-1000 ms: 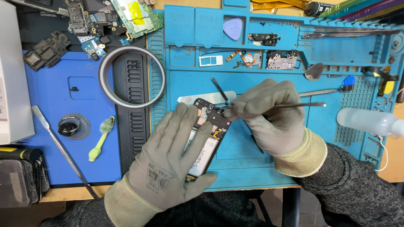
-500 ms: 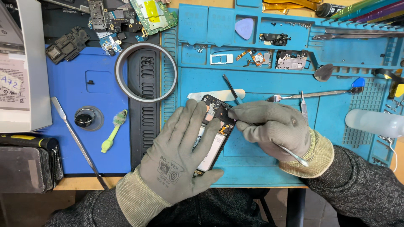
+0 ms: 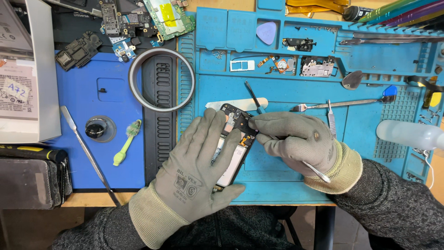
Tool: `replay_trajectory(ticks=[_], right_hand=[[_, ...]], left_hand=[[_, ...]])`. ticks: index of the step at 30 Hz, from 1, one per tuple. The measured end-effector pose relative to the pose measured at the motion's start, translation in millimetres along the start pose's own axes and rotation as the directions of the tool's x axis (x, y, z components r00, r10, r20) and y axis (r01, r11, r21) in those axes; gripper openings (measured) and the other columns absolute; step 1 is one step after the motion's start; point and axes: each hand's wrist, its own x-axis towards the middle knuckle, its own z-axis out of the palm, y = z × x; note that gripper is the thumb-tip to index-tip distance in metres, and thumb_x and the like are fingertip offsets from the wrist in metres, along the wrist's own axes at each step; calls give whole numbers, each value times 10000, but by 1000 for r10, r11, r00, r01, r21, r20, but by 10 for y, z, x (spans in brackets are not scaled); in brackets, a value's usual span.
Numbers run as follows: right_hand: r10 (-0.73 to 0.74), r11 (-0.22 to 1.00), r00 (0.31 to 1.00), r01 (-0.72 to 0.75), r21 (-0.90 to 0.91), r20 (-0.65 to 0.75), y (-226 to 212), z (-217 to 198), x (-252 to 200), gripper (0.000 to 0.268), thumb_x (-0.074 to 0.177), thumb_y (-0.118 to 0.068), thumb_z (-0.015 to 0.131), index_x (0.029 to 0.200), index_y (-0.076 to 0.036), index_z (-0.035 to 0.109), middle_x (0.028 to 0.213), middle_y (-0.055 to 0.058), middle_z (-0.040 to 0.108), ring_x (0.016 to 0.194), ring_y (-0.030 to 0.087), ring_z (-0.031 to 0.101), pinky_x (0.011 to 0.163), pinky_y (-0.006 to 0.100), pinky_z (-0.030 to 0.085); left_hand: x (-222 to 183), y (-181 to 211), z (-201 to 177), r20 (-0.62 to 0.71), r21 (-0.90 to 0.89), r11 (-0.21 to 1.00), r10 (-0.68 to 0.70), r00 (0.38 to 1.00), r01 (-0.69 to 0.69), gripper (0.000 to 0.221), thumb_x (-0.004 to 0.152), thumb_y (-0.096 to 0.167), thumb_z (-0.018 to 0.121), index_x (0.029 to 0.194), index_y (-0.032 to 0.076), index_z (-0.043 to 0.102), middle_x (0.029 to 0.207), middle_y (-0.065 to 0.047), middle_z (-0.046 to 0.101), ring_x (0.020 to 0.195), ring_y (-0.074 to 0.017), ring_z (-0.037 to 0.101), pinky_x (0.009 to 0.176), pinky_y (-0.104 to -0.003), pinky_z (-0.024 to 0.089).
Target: The person works on a disassembled smartphone, using a spudger and tweezers to manipulate internal components and ribbon cables. They apply a liquid from a squeeze bottle to the battery area and continue adjusting parts inside the device.
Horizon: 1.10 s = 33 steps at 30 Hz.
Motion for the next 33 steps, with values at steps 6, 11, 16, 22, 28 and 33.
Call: replay_trajectory(ticks=[6,11,16,22,28,33], right_hand=[[-183,982,983,182,-43,-21,-79,-16,158,245,871,116,752,845,-44,568,1069,212,711,952,409,766,829,459,684],[103,927,994,-105,361,23,-79,-10,35,173,928,-15,654,1044,-10,526,1256,244,639,1175,409,657,977,474,631],[465,816,884,-404,414,-54,-182,63,32,237,848,133,699,1081,96,684,1228,259,702,1202,336,705,891,320,687],[394,848,881,-238,474,-262,-258,80,363,210,873,3,702,736,27,543,740,237,690,681,330,771,587,333,638],[435,803,843,-204,560,-317,-314,49,340,322,1018,2,569,1172,-141,325,828,283,600,719,338,693,750,424,646],[588,755,749,-375,538,-304,-414,-28,348,303,1046,9,542,1224,-124,336,1075,261,648,828,355,742,866,461,698]], left_hand=[[-6,5,-17,-20,-17,1000,2,1000,-2,885,968,657,441,1548,-5,349,1587,-376,289,1494,-537,298,1260,-593,244],[-17,1,-2,-48,-42,999,7,999,-9,857,988,637,385,1552,-7,326,1595,-379,268,1503,-548,286,1269,-599,239],[-18,4,-5,-71,-78,997,-4,997,-2,829,995,625,330,1540,1,371,1592,-379,276,1497,-552,293,1262,-597,239],[-35,-24,23,-97,-100,995,14,995,-24,834,985,616,406,1532,-12,359,1585,-389,275,1499,-563,284,1263,-617,247],[-16,-37,5,-93,-149,989,0,996,-14,813,992,614,403,1540,15,381,1601,-342,297,1506,-541,305,1270,-595,262],[7,-36,-15,-99,-157,988,-9,995,-6,782,1012,590,296,1515,7,429,1576,-342,343,1485,-532,348,1250,-586,287]])
